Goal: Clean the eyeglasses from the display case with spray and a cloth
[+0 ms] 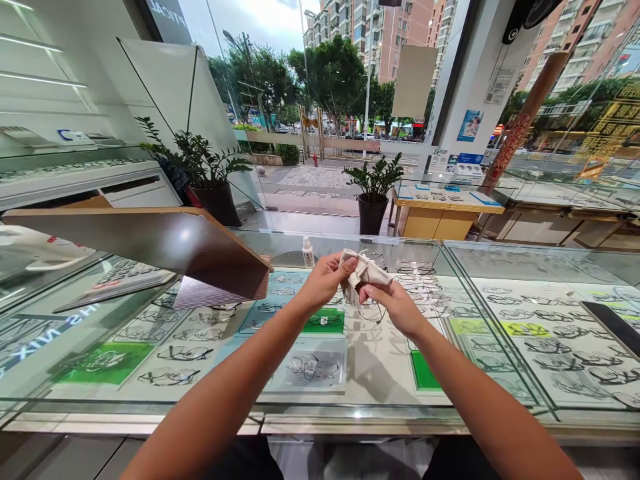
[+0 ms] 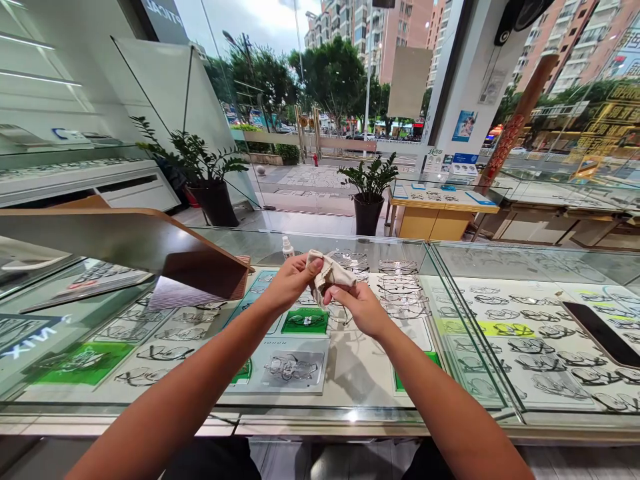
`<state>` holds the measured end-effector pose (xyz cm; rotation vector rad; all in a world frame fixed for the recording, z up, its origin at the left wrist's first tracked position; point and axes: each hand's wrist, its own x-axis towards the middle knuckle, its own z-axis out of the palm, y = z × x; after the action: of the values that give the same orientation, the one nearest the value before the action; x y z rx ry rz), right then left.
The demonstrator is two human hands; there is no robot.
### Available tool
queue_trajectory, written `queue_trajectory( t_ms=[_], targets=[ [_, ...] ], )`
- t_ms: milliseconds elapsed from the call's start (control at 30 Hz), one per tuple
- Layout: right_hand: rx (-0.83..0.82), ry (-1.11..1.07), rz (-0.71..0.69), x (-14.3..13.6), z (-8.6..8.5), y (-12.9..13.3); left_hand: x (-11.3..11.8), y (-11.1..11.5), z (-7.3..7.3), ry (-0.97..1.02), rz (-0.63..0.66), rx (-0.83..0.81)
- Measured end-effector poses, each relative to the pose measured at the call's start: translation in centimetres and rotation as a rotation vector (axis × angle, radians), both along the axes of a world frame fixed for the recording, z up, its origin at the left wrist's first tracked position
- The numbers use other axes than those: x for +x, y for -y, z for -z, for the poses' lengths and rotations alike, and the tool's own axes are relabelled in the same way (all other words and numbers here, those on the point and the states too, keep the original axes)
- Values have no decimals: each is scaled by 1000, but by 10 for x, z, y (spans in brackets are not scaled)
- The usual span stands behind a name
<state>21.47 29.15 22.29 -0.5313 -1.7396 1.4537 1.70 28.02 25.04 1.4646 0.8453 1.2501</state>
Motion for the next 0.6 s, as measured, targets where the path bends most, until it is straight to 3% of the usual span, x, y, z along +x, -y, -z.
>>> queue_trajectory(
  t_ms=[133, 233, 433, 600],
  targets=[
    [-52, -34, 29, 4, 1, -5, -12, -1, -7, -27, 79, -21],
    [-104, -79, 27, 3, 4, -4, -7, 4, -9, -11, 100, -3],
    [-72, -69, -45, -3, 2, 7, 12, 10, -1, 57, 66, 6],
    [-67, -51, -41, 2, -2, 4, -3, 1, 1, 24, 7, 16]
  ],
)
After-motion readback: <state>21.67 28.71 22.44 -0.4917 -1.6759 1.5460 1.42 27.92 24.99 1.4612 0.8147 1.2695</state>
